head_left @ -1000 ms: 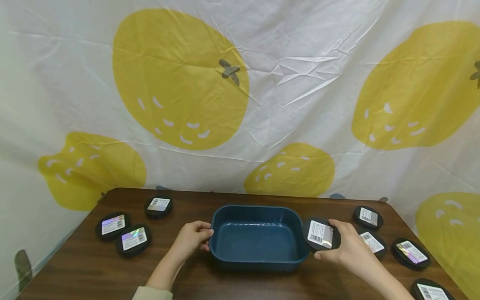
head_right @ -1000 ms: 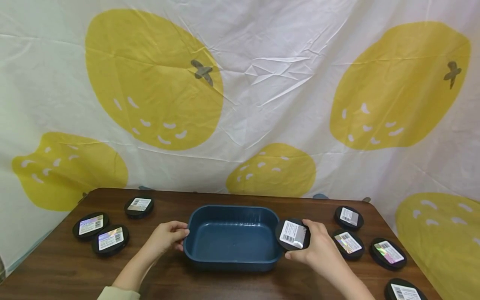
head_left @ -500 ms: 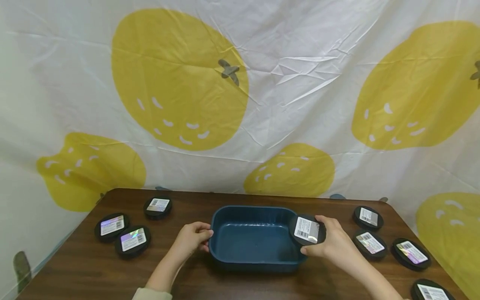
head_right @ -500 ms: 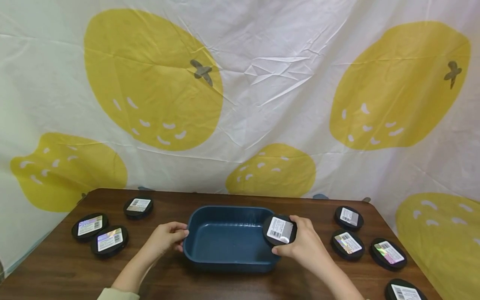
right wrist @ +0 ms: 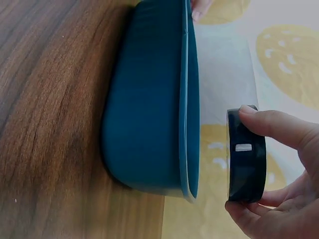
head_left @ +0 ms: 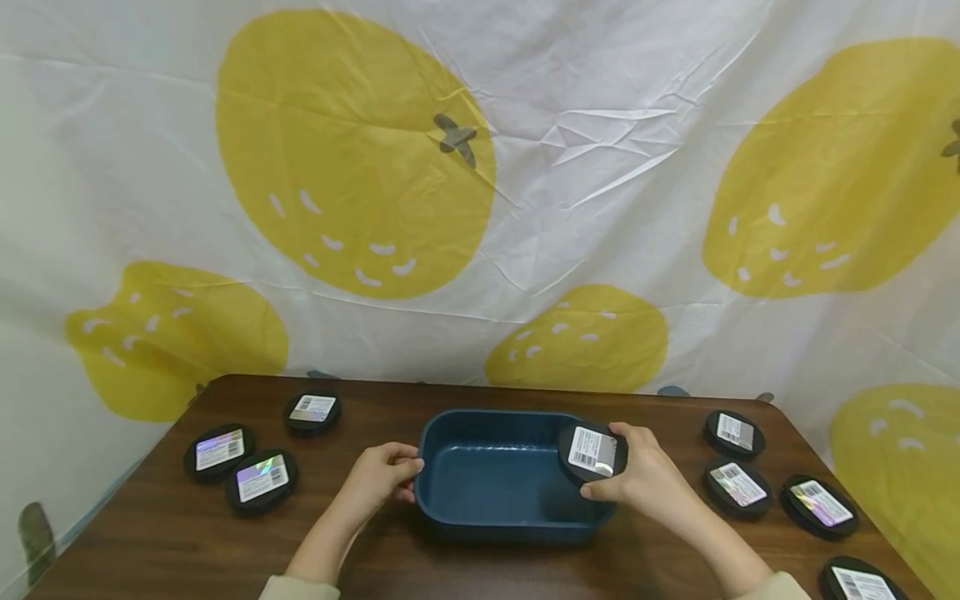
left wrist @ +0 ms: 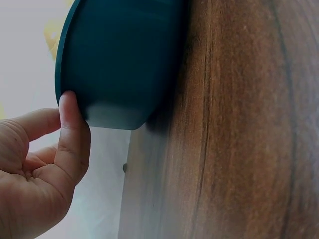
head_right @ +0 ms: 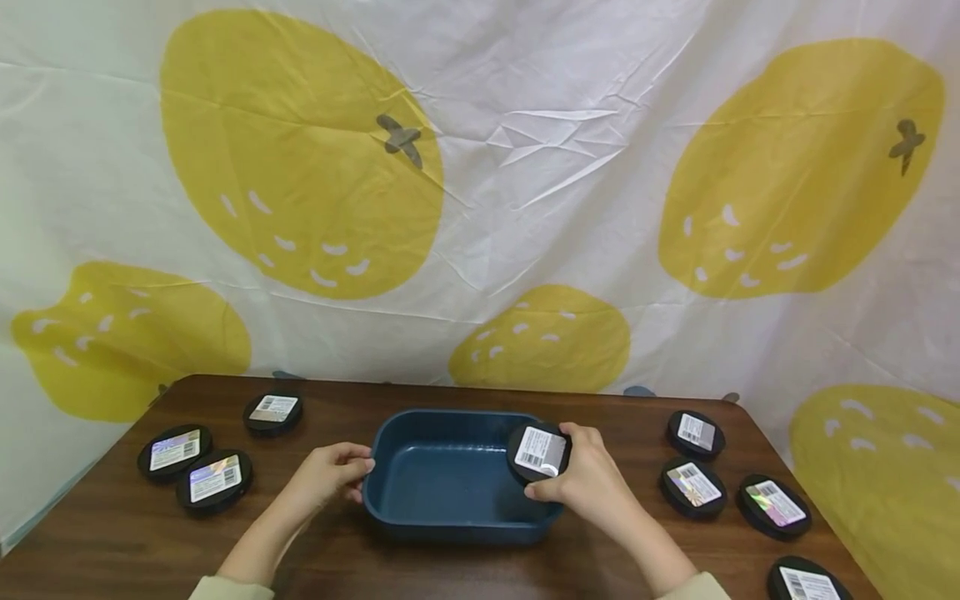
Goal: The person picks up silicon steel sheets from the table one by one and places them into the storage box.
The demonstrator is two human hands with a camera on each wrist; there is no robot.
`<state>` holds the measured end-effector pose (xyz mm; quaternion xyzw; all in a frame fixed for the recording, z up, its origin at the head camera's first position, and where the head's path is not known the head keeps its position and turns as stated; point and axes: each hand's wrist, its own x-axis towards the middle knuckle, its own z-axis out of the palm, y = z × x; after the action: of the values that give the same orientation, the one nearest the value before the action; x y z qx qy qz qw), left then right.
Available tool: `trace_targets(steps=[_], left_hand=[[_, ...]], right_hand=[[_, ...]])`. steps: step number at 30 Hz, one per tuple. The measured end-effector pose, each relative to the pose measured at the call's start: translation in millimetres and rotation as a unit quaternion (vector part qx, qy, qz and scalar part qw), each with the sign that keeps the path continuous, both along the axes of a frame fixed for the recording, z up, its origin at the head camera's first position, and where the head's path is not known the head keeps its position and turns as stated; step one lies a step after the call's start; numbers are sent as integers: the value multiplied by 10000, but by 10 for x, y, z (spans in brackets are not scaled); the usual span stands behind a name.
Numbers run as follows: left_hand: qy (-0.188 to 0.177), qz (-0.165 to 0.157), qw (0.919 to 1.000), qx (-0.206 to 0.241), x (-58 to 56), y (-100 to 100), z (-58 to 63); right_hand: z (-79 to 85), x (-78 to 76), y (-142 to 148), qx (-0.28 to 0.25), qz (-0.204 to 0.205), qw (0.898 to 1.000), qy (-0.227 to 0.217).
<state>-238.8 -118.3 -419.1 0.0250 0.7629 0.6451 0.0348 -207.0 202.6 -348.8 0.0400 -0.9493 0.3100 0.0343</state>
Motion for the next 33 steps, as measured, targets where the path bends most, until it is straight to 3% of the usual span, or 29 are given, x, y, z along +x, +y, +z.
trace_targets(steps=[12, 22, 33], left_hand=[[69, 112, 9999, 38, 6, -12, 9], [71, -59, 9999, 62, 3, 6, -17], [20, 107, 9999, 8, 12, 18, 11]], right_hand=[[-65, -116, -169, -41, 68, 9999, 84], [-161, -142, -255, 40, 64, 10000, -28], [-189, -195, -351, 191, 155, 9997, -7]])
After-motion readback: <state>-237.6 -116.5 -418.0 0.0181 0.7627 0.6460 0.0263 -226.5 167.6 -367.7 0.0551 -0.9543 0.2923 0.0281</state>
